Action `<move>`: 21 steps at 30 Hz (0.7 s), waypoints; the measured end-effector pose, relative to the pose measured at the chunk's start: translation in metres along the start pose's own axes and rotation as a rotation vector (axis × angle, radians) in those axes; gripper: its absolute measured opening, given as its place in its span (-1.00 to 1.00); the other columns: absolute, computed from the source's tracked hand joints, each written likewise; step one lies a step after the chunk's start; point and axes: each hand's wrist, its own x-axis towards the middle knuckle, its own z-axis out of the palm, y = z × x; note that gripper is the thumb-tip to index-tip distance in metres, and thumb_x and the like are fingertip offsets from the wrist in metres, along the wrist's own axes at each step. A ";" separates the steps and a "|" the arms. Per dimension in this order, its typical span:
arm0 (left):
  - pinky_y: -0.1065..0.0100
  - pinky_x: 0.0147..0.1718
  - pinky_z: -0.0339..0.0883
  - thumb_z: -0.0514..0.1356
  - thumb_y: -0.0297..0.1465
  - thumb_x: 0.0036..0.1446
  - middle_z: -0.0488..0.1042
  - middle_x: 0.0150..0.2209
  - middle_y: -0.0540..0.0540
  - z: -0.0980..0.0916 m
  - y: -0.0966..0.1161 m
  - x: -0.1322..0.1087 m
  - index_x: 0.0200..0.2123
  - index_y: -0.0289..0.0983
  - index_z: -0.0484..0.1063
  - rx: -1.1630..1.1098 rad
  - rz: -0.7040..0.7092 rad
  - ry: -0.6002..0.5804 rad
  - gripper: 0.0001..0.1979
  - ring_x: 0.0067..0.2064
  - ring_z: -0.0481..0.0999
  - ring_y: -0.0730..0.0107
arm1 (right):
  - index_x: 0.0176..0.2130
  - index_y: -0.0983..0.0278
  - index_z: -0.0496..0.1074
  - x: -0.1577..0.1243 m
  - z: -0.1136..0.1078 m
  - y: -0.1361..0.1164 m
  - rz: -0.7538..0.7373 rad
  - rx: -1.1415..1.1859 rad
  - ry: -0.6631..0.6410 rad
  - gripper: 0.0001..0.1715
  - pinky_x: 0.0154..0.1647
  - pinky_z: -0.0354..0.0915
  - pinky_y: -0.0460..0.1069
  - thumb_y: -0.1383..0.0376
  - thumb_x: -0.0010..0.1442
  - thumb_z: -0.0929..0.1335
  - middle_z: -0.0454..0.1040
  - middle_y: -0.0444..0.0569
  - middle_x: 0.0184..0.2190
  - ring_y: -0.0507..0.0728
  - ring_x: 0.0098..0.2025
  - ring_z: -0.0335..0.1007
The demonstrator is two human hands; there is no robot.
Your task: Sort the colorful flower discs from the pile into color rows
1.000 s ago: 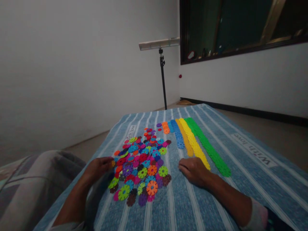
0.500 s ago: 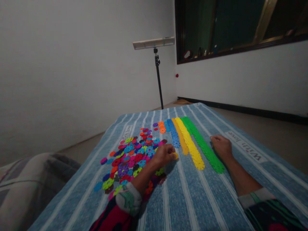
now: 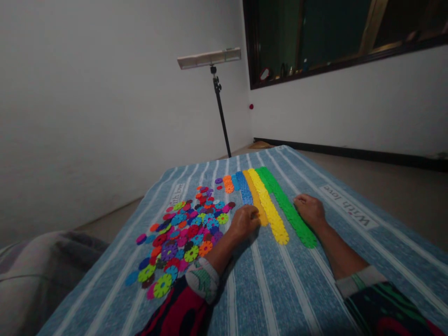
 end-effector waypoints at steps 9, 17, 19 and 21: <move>0.44 -0.46 0.07 0.24 -0.53 -0.09 0.35 -0.51 0.06 0.004 0.004 -0.007 -0.52 -0.29 0.35 -0.056 -0.171 -0.043 -0.90 -0.45 0.32 0.49 | -0.35 0.16 0.58 -0.002 0.000 0.000 -0.015 -0.064 -0.019 -0.66 -0.35 0.22 -0.03 0.12 0.09 0.26 0.60 -0.05 -0.37 0.16 -0.31 0.47; 0.41 -0.41 0.11 0.20 -0.59 -0.13 0.36 -0.51 0.04 0.010 0.011 -0.006 -0.54 -0.28 0.35 -0.073 -0.181 -0.020 -0.88 -0.42 0.35 0.45 | -0.36 0.14 0.58 -0.002 -0.001 0.001 -0.025 -0.074 -0.016 -0.69 -0.33 0.25 -0.04 0.13 0.10 0.27 0.61 -0.09 -0.39 0.14 -0.29 0.49; 0.40 -0.42 0.10 0.20 -0.58 -0.12 0.35 -0.52 0.04 0.009 0.011 -0.007 -0.55 -0.28 0.34 -0.080 -0.184 -0.020 -0.88 -0.43 0.34 0.44 | -0.36 0.14 0.58 -0.002 -0.001 0.001 -0.023 -0.074 -0.016 -0.69 -0.32 0.25 -0.03 0.13 0.09 0.27 0.61 -0.09 -0.39 0.14 -0.29 0.49; 0.40 -0.43 0.08 0.20 -0.57 -0.12 0.34 -0.53 0.04 0.009 0.011 -0.007 -0.57 -0.28 0.33 -0.073 -0.193 -0.018 -0.88 -0.43 0.33 0.44 | -0.36 0.15 0.58 -0.002 -0.001 0.000 -0.025 -0.069 -0.020 -0.69 -0.32 0.26 -0.04 0.13 0.09 0.27 0.61 -0.09 -0.39 0.14 -0.29 0.49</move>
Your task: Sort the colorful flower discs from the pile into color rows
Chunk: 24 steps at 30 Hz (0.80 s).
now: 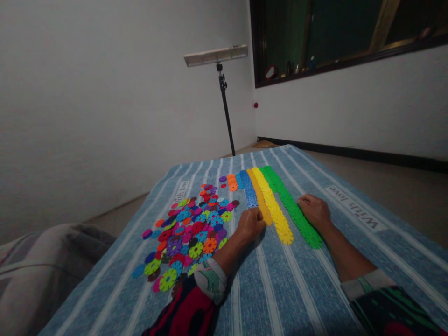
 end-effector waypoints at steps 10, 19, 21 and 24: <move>0.42 -0.44 0.09 0.21 -0.60 -0.13 0.35 -0.53 0.06 0.005 -0.004 0.003 -0.56 -0.28 0.32 -0.053 0.015 0.013 -0.85 -0.44 0.33 0.47 | -0.36 0.16 0.59 0.001 0.000 0.001 0.003 0.003 -0.004 -0.68 -0.32 0.26 -0.03 0.11 0.08 0.28 0.60 -0.07 -0.39 0.15 -0.29 0.48; 0.44 -0.47 0.11 0.18 -0.55 -0.13 0.33 -0.57 0.07 -0.001 -0.016 0.007 -0.57 -0.27 0.32 -0.182 -0.031 0.062 -0.90 -0.48 0.32 0.48 | -0.36 0.15 0.59 0.000 -0.001 -0.001 0.006 0.008 -0.007 -0.68 -0.36 0.24 -0.03 0.11 0.09 0.27 0.60 -0.08 -0.39 0.15 -0.32 0.48; 0.43 -0.45 0.12 0.15 -0.56 -0.11 0.32 -0.58 0.07 -0.008 -0.020 0.011 -0.57 -0.27 0.32 -0.151 -0.045 0.151 -0.90 -0.47 0.32 0.47 | -0.37 0.14 0.58 0.000 -0.001 -0.001 0.007 0.011 -0.007 -0.68 -0.36 0.24 -0.04 0.11 0.09 0.28 0.61 -0.09 -0.39 0.14 -0.32 0.48; 0.42 -0.42 0.12 0.14 -0.59 -0.11 0.32 -0.56 0.06 -0.020 -0.027 0.018 -0.56 -0.26 0.30 -0.082 -0.092 0.269 -0.87 -0.46 0.32 0.45 | -0.38 0.14 0.58 0.000 -0.001 -0.001 0.004 0.011 -0.007 -0.70 -0.35 0.24 -0.04 0.12 0.09 0.28 0.60 -0.09 -0.40 0.14 -0.32 0.48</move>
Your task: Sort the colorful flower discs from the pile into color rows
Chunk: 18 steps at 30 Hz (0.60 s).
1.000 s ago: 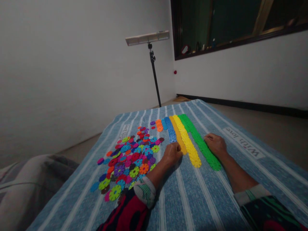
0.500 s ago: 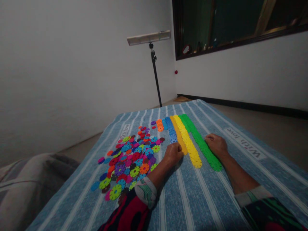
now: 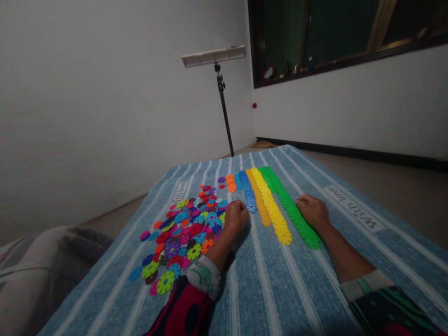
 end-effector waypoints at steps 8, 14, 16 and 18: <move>0.38 -0.40 0.12 0.28 -0.53 -0.12 0.37 -0.52 0.03 -0.001 -0.007 0.020 -0.52 -0.25 0.34 0.085 -0.086 -0.029 -0.84 -0.42 0.36 0.40 | -0.38 0.13 0.58 0.000 -0.001 -0.001 -0.010 -0.004 0.005 -0.71 -0.37 0.22 -0.05 0.13 0.08 0.28 0.60 -0.10 -0.41 0.13 -0.32 0.47; 0.37 -0.40 0.13 0.33 -0.45 -0.12 0.35 -0.57 0.02 0.006 -0.004 0.030 -0.57 -0.28 0.39 0.110 -0.071 -0.096 -0.85 -0.42 0.38 0.37 | -0.37 0.13 0.58 -0.001 -0.001 -0.001 -0.002 -0.012 -0.001 -0.69 -0.39 0.21 -0.04 0.11 0.09 0.28 0.58 -0.10 -0.43 0.13 -0.33 0.47; 0.37 -0.41 0.13 0.31 -0.48 -0.13 0.32 -0.60 0.03 0.007 -0.003 0.031 -0.60 -0.28 0.39 0.098 -0.058 -0.092 -0.86 -0.43 0.38 0.37 | -0.37 0.13 0.58 -0.001 -0.001 -0.001 0.004 -0.015 -0.007 -0.69 -0.39 0.21 -0.04 0.11 0.09 0.28 0.59 -0.10 -0.43 0.13 -0.34 0.47; 0.37 -0.40 0.14 0.30 -0.50 -0.14 0.32 -0.60 0.03 0.007 -0.003 0.032 -0.61 -0.29 0.40 0.097 -0.037 -0.082 -0.87 -0.43 0.38 0.37 | -0.37 0.14 0.58 -0.001 -0.001 -0.001 0.008 -0.018 -0.012 -0.69 -0.38 0.21 -0.03 0.11 0.09 0.28 0.59 -0.09 -0.42 0.14 -0.33 0.47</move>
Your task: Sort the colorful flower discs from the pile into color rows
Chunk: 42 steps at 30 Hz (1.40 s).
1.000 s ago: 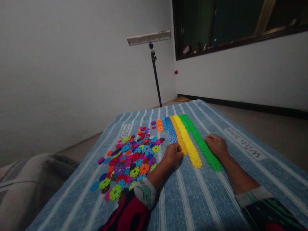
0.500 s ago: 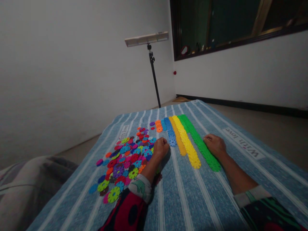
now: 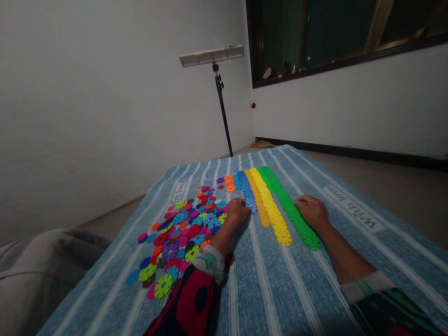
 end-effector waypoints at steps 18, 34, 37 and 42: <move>0.36 -0.38 0.16 0.27 -0.53 -0.10 0.36 -0.58 -0.01 -0.002 0.004 0.002 -0.61 -0.30 0.41 0.092 0.029 -0.020 -0.87 -0.40 0.39 0.37 | -0.35 0.14 0.59 -0.001 -0.004 -0.003 0.009 -0.032 -0.025 -0.69 -0.38 0.20 -0.05 0.13 0.11 0.27 0.60 -0.08 -0.38 0.14 -0.31 0.47; 0.34 -0.26 0.29 0.27 -0.49 -0.04 0.55 -0.40 -0.09 -0.001 0.004 0.003 -0.48 -0.30 0.53 0.181 0.036 -0.058 -0.97 -0.26 0.52 0.28 | -0.35 0.13 0.59 -0.002 -0.007 -0.006 0.021 -0.045 -0.033 -0.70 -0.37 0.22 -0.06 0.14 0.11 0.27 0.59 -0.11 -0.40 0.13 -0.30 0.47; 0.35 -0.26 0.29 0.28 -0.48 -0.02 0.57 -0.35 -0.09 -0.001 0.003 0.002 -0.42 -0.30 0.55 0.175 0.030 -0.058 -0.96 -0.24 0.52 0.29 | -0.34 0.14 0.59 -0.002 -0.007 -0.006 0.024 -0.051 -0.035 -0.69 -0.37 0.21 -0.05 0.13 0.11 0.27 0.59 -0.09 -0.39 0.13 -0.30 0.48; 0.36 -0.27 0.29 0.27 -0.48 -0.01 0.55 -0.38 -0.08 -0.001 0.002 0.003 -0.39 -0.32 0.56 0.193 0.028 -0.058 -0.93 -0.28 0.51 0.31 | -0.34 0.14 0.58 -0.001 -0.006 -0.005 0.022 -0.057 -0.041 -0.68 -0.37 0.21 -0.05 0.13 0.11 0.26 0.60 -0.08 -0.37 0.14 -0.28 0.48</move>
